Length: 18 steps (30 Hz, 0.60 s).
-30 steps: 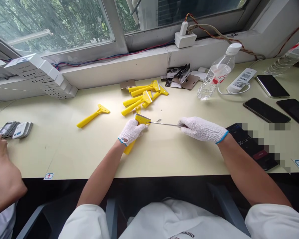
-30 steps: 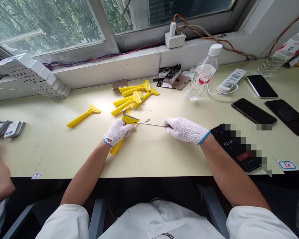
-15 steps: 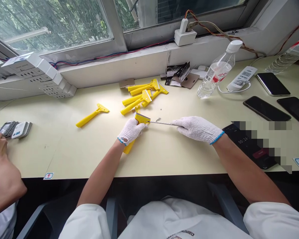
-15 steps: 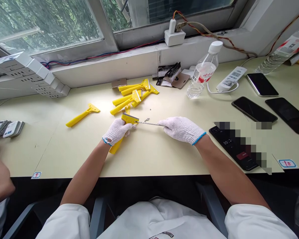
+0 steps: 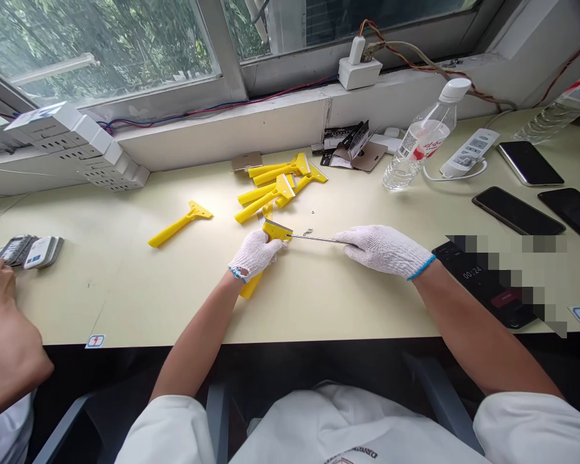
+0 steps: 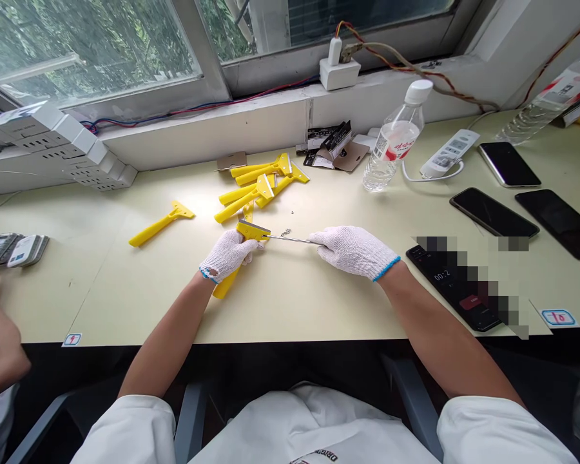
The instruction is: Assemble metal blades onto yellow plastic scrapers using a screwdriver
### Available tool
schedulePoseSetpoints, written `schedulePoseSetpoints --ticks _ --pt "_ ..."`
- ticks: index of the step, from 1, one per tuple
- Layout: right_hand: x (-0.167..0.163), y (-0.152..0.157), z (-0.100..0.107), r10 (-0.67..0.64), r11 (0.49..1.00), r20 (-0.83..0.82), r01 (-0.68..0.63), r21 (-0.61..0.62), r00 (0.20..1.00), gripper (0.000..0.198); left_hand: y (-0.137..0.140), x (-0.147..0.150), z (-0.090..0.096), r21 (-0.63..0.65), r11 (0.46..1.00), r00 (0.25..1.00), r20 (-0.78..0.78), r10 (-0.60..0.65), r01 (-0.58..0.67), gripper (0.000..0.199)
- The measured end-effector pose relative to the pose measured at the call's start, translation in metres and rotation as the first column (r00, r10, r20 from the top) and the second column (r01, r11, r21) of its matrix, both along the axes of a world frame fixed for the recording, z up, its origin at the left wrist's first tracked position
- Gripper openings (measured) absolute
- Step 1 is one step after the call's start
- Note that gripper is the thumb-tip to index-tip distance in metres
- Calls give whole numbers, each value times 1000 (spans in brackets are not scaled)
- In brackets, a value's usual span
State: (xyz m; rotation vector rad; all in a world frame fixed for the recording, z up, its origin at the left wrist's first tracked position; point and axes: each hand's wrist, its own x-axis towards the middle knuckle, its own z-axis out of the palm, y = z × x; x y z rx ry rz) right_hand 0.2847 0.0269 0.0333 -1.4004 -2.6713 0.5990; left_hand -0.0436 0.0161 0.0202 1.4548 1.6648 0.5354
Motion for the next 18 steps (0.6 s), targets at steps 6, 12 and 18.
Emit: schedulePoseSetpoints --ticks 6,12,18 --pt "-1 -1 1 -9 1000 11 9 -2 1000 40 0 0 0 0 1000 1000 -10 8 -8 37" --pt "-3 -10 4 -25 999 26 24 24 999 44 1 0 -2 11 1000 1000 -9 -1 1 36" --pt "-8 -10 2 -33 998 57 30 47 998 43 0 -1 -1 16 1000 1000 12 19 -19 28"
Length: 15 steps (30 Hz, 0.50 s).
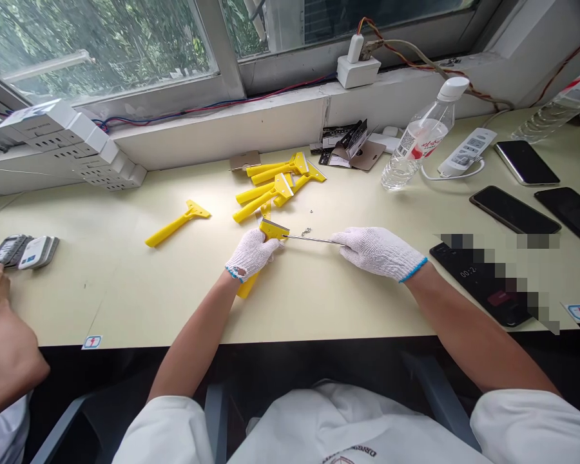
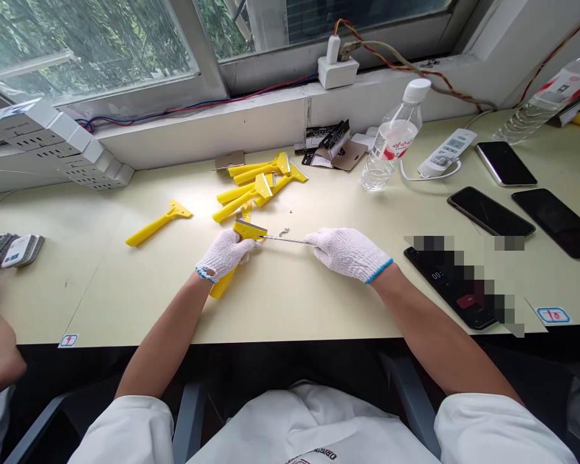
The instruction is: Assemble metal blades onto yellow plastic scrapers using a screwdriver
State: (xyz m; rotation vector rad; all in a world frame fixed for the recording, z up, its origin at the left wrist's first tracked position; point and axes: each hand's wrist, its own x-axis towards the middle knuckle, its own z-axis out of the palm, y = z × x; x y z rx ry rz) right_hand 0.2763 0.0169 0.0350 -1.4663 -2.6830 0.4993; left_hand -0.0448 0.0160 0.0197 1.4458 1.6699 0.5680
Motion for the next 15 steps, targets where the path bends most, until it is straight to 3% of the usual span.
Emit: schedulePoseSetpoints --ticks 4,11,15 --pt "-5 3 -4 -3 1000 29 3 -4 1000 35 0 0 0 40 999 995 -97 2 2 33" --pt "-12 -4 -11 4 1000 -9 -4 -19 1000 53 0 -2 -6 130 992 981 -194 19 6 36" --pt "-13 -4 -10 -22 999 -15 22 -33 1000 40 1 -2 -3 84 996 986 -163 19 -6 34"
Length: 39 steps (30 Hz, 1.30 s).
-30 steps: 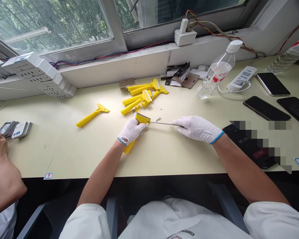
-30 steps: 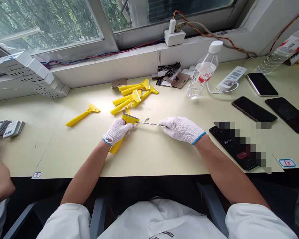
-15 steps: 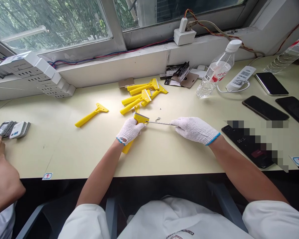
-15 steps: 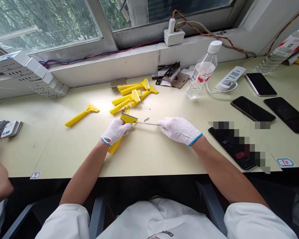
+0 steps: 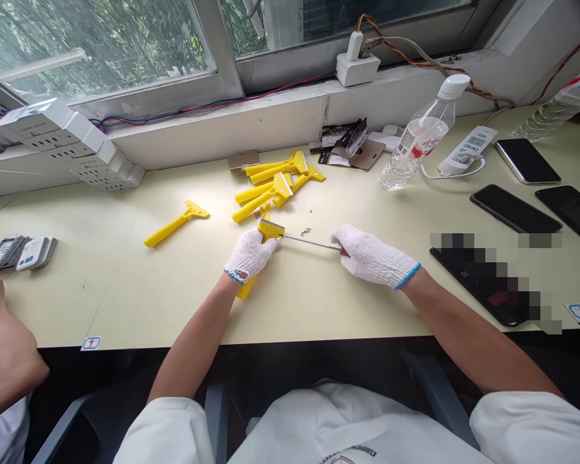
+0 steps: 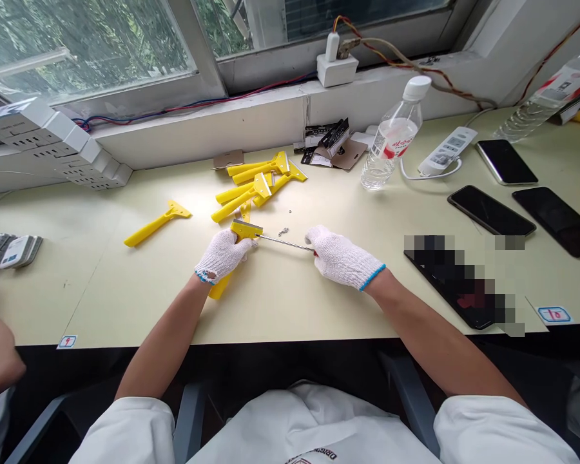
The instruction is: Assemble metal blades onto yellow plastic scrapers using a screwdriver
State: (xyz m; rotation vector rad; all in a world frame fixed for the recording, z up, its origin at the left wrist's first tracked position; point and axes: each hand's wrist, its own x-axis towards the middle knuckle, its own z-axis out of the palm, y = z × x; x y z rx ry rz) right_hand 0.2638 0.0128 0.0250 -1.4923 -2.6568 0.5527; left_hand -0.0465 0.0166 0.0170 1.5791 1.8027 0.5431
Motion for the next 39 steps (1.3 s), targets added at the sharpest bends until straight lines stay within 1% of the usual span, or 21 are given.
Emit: schedulePoseSetpoints --ticks 2,6,12,15,19,22,26,29,32,35,37,39 --pt "0 0 2 -8 1000 9 8 4 1000 35 0 1 2 -27 1000 1000 28 10 -9 32" --pt "0 -3 6 -27 999 29 26 33 999 44 0 2 4 -27 1000 1000 13 2 -1 31" --pt "-2 -11 9 -61 997 47 58 60 997 40 0 1 2 -26 1000 999 32 11 -10 27" --pt "-3 -10 7 -59 997 47 57 46 997 42 0 1 2 -33 999 999 31 8 -7 27" --pt "-3 -4 -1 -37 999 25 37 16 999 37 0 1 3 -12 1000 1000 21 2 -2 30" --pt "0 -1 -6 -45 999 -4 45 8 999 40 0 2 4 -13 1000 1000 9 7 -7 31" --pt "6 2 -7 -84 996 -34 84 -10 996 27 -1 3 5 -28 1000 1000 5 9 -8 30" --pt "8 4 -3 -100 994 33 99 44 994 22 -1 4 6 -26 1000 1000 0 1 -1 32" --pt "5 4 -2 -112 988 149 93 125 982 29 -2 6 6 -23 1000 1000 -9 12 -12 34" --pt "1 3 -6 -123 981 202 88 175 971 37 -2 6 7 -32 999 1000 -8 26 -26 35" --pt "0 3 -11 -156 978 193 124 169 969 37 -1 6 7 -33 999 1000 0 30 -30 34" --pt "0 3 -15 -188 977 122 172 128 975 37 0 5 5 -30 999 999 -3 34 -34 35"
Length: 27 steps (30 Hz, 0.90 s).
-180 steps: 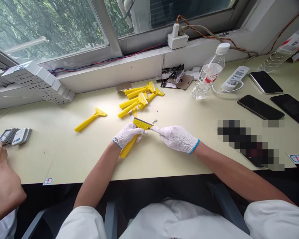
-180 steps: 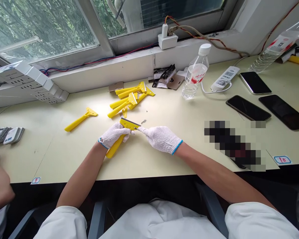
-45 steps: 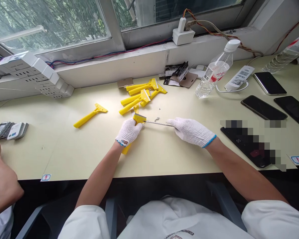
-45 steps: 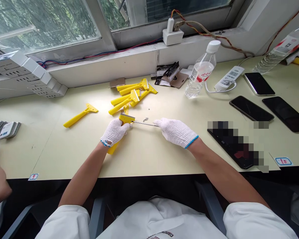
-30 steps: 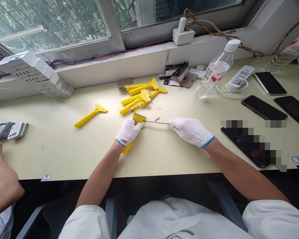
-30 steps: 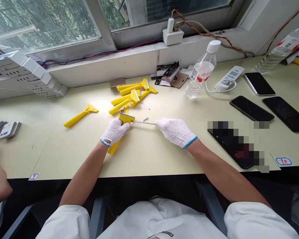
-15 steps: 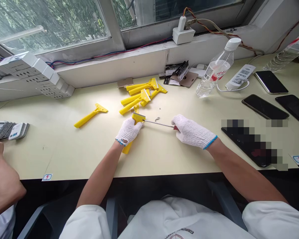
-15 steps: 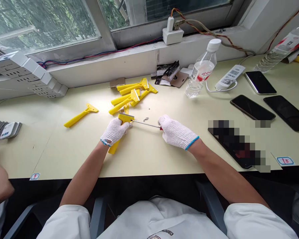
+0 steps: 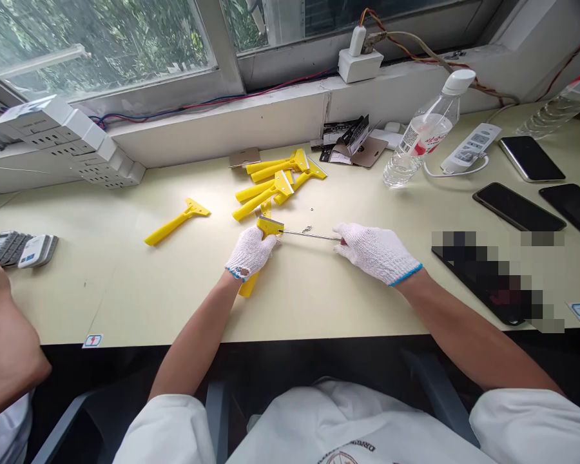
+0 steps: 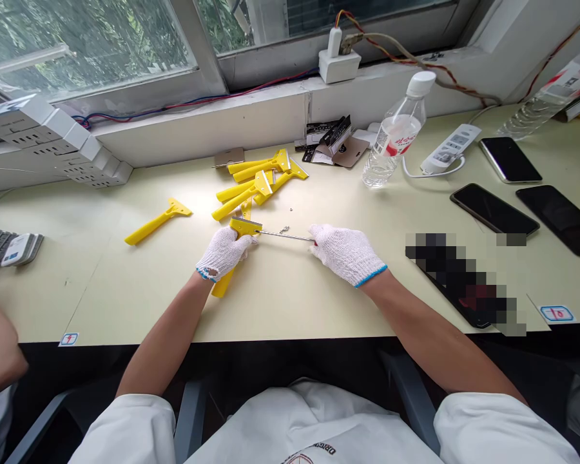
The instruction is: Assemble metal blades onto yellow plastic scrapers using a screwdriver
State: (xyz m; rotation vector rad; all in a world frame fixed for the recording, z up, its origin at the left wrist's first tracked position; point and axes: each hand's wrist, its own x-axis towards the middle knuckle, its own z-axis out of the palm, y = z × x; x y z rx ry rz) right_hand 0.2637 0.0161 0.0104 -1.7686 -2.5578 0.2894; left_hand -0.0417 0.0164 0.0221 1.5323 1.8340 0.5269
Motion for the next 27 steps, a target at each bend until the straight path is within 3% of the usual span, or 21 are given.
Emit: schedulePoseSetpoints --ticks 5,9,11,14,17,18,20,23,27 --pt "9 3 3 -8 982 -402 -70 -178 916 49 5 -7 -8 58 998 1000 -13 0 1 36" --pt "16 8 8 -157 935 -579 -70 -349 800 58 8 -14 -13 96 995 1000 32 0 -3 27" --pt "16 11 7 -243 926 -672 -38 -375 700 55 8 -16 -14 98 995 998 70 8 -15 24" --pt "10 15 1 -352 930 -806 78 -360 476 58 8 -16 -13 82 996 992 122 29 -39 25" --pt "2 17 -7 -357 929 -901 194 -315 246 61 9 -17 -12 67 997 984 174 37 -49 24" --pt "0 17 -9 -335 932 -920 214 -292 204 57 9 -17 -11 58 997 981 191 39 -51 23" --pt "-2 16 -12 -275 948 -940 221 -230 202 48 9 -18 -11 37 998 975 218 48 -58 19" --pt "1 16 -14 -161 980 -948 159 -121 273 42 11 -19 -11 13 998 967 247 57 -62 14" --pt "7 17 -9 -17 999 -967 38 -8 254 41 12 -21 -12 4 998 961 270 58 -62 15"
